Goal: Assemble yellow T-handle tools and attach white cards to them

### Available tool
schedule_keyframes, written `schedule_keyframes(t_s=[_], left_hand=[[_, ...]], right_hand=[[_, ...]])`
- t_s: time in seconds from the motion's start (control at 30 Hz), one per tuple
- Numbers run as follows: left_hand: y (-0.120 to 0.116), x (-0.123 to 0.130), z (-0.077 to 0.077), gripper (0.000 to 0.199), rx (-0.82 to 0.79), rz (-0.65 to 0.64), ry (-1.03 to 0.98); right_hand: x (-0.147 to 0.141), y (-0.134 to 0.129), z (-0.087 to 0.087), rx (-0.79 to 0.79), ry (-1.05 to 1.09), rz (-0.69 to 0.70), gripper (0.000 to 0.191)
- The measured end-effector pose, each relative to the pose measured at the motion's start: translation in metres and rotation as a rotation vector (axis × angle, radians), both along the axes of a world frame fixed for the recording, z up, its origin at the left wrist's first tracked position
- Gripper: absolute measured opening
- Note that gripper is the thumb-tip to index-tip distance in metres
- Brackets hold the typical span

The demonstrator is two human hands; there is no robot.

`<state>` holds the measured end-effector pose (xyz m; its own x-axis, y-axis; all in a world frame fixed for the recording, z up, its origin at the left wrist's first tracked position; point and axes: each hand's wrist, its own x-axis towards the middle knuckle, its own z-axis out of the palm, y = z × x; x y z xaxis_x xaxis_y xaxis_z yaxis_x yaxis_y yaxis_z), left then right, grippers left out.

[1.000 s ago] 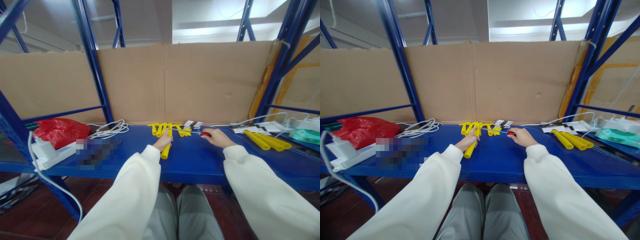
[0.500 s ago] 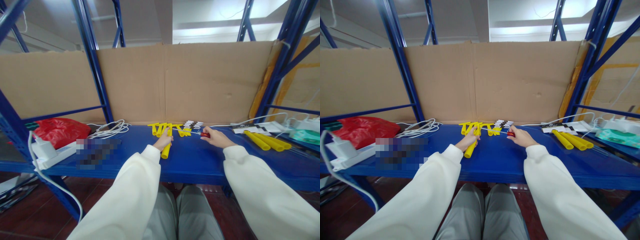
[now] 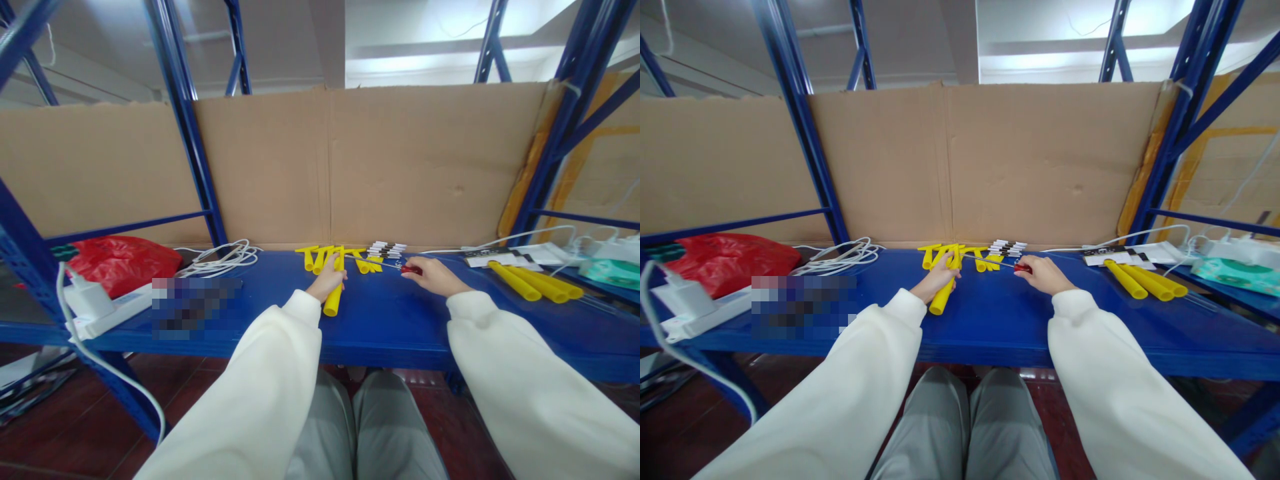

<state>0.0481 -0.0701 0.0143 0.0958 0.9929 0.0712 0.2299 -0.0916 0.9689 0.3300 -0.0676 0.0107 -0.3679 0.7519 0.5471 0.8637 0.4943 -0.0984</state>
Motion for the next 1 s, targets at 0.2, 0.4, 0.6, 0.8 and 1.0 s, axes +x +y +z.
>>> schedule_keyframes(t_s=[0.2, 0.4, 0.6, 0.8, 1.0], left_hand=[[-0.001, 0.000, 0.003, 0.071, 0.056, -0.006, -0.025], [0.001, -0.001, 0.003, 0.074, 0.073, 0.001, -0.006], [0.002, -0.001, 0.004, 0.067, 0.089, 0.020, -0.030], [0.010, -0.003, 0.001, 0.071, 0.121, 0.092, -0.071], [0.019, -0.003, -0.004, 0.059, 0.121, 0.188, -0.125]], right_hand=[[0.003, 0.004, -0.002, 0.003, -0.015, -0.039, 0.017], [0.005, 0.004, -0.001, 0.045, -0.038, -0.057, 0.015], [0.004, 0.006, -0.002, -0.006, 0.012, -0.075, 0.012], [0.010, 0.012, -0.006, -0.097, 0.043, -0.059, 0.009], [0.022, 0.022, -0.014, -0.186, -0.018, -0.049, 0.005]])
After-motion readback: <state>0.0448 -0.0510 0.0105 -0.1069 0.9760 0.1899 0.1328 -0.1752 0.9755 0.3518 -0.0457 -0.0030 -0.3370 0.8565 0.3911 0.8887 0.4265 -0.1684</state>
